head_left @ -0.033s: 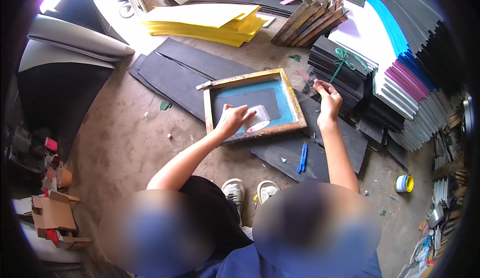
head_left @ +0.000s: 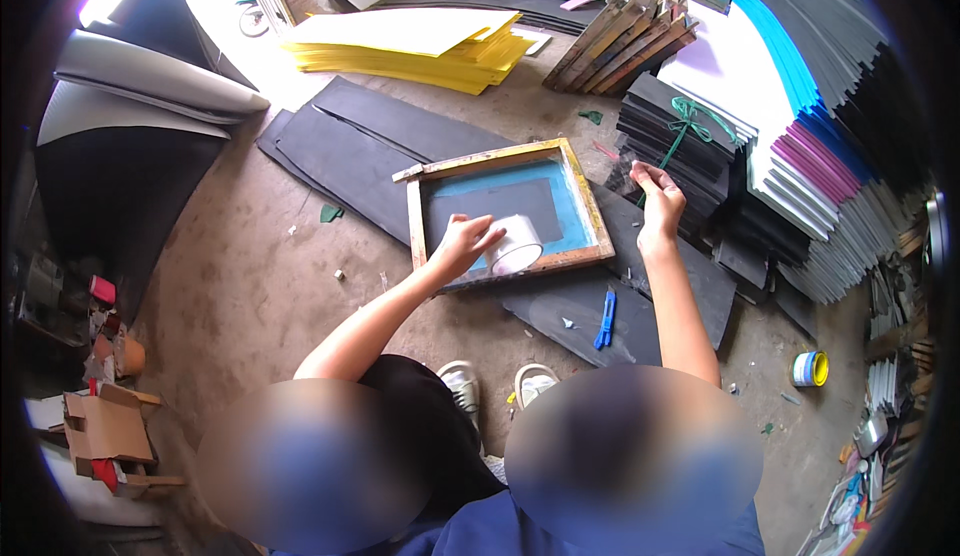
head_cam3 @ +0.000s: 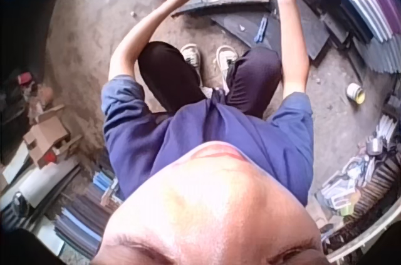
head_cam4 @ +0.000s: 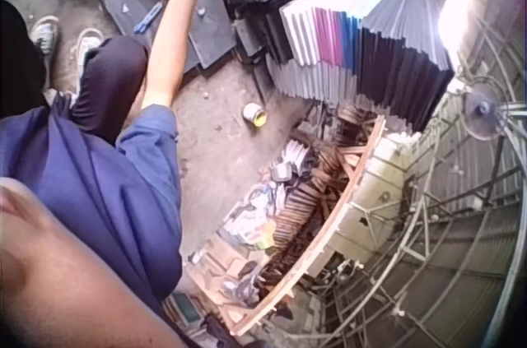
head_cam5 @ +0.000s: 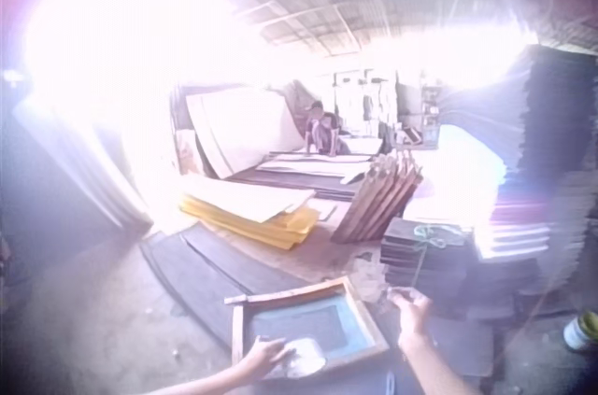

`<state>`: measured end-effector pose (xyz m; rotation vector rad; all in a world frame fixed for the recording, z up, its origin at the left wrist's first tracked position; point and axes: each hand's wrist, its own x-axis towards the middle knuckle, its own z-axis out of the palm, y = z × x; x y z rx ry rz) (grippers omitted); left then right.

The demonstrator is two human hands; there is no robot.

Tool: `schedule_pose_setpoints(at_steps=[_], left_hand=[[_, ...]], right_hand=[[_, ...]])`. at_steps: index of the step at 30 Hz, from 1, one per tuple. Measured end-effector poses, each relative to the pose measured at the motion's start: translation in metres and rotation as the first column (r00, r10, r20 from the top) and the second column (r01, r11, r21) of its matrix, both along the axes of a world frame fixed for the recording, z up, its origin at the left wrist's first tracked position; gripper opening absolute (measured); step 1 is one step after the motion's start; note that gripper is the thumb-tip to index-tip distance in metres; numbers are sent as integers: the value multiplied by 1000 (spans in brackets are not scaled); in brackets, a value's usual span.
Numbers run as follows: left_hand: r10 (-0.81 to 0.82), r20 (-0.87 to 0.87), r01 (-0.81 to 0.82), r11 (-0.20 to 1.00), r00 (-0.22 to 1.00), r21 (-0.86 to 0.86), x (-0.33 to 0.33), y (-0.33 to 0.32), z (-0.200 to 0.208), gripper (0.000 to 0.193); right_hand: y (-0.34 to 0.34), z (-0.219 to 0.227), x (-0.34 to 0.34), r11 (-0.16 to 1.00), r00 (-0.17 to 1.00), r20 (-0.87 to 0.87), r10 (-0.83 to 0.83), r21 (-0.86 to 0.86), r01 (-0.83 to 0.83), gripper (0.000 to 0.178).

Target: The person sits on the floor and applies strips of clear tape to the edges of a wooden frame with a teal interior. They repeatedly tear tape, align it along the frame edges, and smooth it down by hand.

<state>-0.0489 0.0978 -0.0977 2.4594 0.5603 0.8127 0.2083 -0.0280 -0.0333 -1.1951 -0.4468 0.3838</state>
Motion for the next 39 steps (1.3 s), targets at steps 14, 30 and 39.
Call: schedule_pose_setpoints(at_steps=[14, 30, 39], left_hand=[[132, -354, -181, 977, 926, -109, -47, 52, -65, 41], [365, -399, -397, 918, 841, 1, -97, 77, -94, 31], [250, -348, -274, 962, 904, -20, -122, 77, -94, 30]], right_hand=[[50, -137, 47, 983, 983, -181, -24, -185, -10, 12], [48, -187, 49, 914, 921, -216, -323, -325, 244, 16], [12, -211, 59, 872, 894, -195, -404, -378, 311, 15]])
